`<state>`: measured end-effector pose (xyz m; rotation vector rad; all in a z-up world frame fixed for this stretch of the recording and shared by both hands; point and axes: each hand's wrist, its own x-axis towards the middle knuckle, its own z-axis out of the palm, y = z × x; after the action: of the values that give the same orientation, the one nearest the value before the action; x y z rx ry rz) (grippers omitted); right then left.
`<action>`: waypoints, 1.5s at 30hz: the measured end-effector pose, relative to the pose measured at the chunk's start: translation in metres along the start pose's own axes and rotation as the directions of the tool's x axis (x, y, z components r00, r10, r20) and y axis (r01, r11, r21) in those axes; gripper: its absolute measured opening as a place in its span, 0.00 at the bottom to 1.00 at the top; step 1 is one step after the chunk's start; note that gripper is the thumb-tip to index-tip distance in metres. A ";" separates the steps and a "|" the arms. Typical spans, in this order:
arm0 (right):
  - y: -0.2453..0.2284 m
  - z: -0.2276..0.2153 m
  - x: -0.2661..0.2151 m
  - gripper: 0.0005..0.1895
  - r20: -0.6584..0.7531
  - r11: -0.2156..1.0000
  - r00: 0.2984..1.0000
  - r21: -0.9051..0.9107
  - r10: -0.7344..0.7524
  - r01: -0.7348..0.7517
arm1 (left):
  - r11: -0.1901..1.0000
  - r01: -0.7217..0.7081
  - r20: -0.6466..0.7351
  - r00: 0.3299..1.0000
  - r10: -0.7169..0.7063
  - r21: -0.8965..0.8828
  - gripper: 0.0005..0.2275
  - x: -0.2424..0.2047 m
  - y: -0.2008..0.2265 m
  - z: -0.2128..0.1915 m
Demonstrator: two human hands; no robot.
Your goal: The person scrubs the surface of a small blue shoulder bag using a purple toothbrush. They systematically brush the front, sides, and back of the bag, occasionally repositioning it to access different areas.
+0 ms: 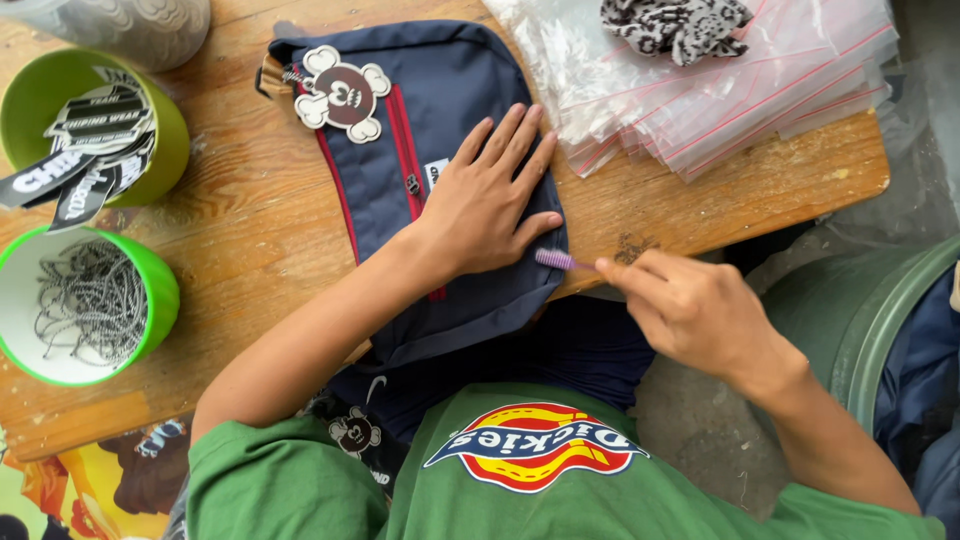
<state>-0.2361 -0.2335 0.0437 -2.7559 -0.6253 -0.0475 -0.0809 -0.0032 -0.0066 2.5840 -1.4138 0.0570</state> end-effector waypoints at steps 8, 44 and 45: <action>-0.006 -0.018 0.000 0.18 0.052 0.990 0.999 0.139 -0.008 0.001 | 0.995 0.017 -0.026 0.999 -0.020 -0.094 0.34 -0.002 -0.004 0.004; -0.022 -0.034 0.051 0.16 0.219 0.992 0.974 0.120 -0.055 0.029 | 0.989 0.069 -0.037 0.997 -0.075 -0.127 0.32 -0.130 0.013 -0.047; -0.026 -0.033 0.056 0.17 0.218 0.989 0.969 0.111 -0.116 0.093 | 0.990 0.082 0.035 0.996 -0.078 -0.111 0.37 -0.133 0.013 -0.048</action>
<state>-0.1948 -0.1983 0.0879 -2.6495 -0.8082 0.2685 -0.1610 0.1091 0.0252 2.5559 -1.2824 -0.0716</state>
